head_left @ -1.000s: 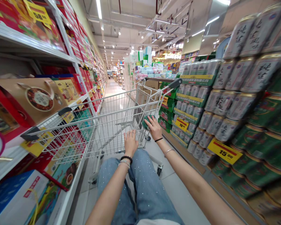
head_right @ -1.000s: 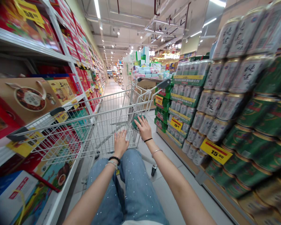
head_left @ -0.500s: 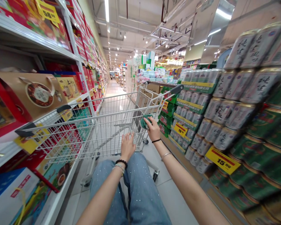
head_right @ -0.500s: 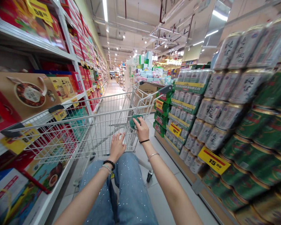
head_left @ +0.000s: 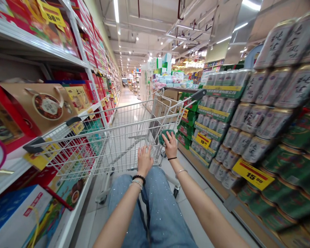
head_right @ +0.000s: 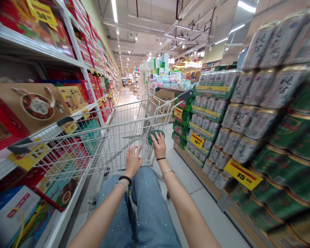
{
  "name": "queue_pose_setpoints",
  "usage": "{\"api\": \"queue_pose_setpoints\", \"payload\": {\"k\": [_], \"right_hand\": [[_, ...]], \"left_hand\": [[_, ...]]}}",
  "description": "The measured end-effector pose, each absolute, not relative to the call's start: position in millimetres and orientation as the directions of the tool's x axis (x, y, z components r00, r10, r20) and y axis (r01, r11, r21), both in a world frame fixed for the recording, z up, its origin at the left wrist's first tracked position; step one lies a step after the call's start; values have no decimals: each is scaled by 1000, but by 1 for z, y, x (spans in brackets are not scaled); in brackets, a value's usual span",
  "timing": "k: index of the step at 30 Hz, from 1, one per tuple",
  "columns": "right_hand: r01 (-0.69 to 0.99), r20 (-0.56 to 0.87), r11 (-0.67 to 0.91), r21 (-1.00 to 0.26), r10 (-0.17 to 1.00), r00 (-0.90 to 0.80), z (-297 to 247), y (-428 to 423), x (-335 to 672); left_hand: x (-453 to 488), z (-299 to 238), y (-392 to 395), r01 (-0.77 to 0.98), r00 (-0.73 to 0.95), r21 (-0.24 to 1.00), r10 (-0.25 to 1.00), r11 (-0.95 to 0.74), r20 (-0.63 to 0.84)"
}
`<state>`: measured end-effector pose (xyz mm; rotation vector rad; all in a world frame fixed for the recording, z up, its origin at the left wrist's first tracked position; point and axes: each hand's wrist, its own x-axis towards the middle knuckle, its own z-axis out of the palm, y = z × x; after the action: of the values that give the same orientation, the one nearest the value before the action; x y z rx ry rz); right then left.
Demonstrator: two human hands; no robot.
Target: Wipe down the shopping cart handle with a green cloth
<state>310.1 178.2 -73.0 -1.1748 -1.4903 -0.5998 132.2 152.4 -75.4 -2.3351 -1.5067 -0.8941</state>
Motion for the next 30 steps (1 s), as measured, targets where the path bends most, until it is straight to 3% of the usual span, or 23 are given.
{"api": "queue_pose_setpoints", "payload": {"k": [3,6,10,14,20,25,30], "right_hand": [[878,915,439,-190,403,-3,-99,164,307],[851,908,498,-166,414,-65,-88,151,316],[863,931,449,-234,360,65,-34,154,331],[855,916,420,-305,375,142,-7,174,323],[842,879,410,-351,454,145,-55,179,293],[827,845,457,-327,533,40,-107,163,285],[796,866,504,-335,498,48,-87,153,297]], "left_hand": [[132,-75,151,880,289,141,747,-454,599],[132,-76,151,875,293,147,748,-461,596],[133,-77,152,867,295,163,749,-471,593],[135,-76,151,867,276,191,763,-460,585],[136,-75,150,862,278,199,763,-466,584],[135,-74,151,854,287,205,761,-479,582],[133,-73,149,844,298,214,762,-491,575]]}}
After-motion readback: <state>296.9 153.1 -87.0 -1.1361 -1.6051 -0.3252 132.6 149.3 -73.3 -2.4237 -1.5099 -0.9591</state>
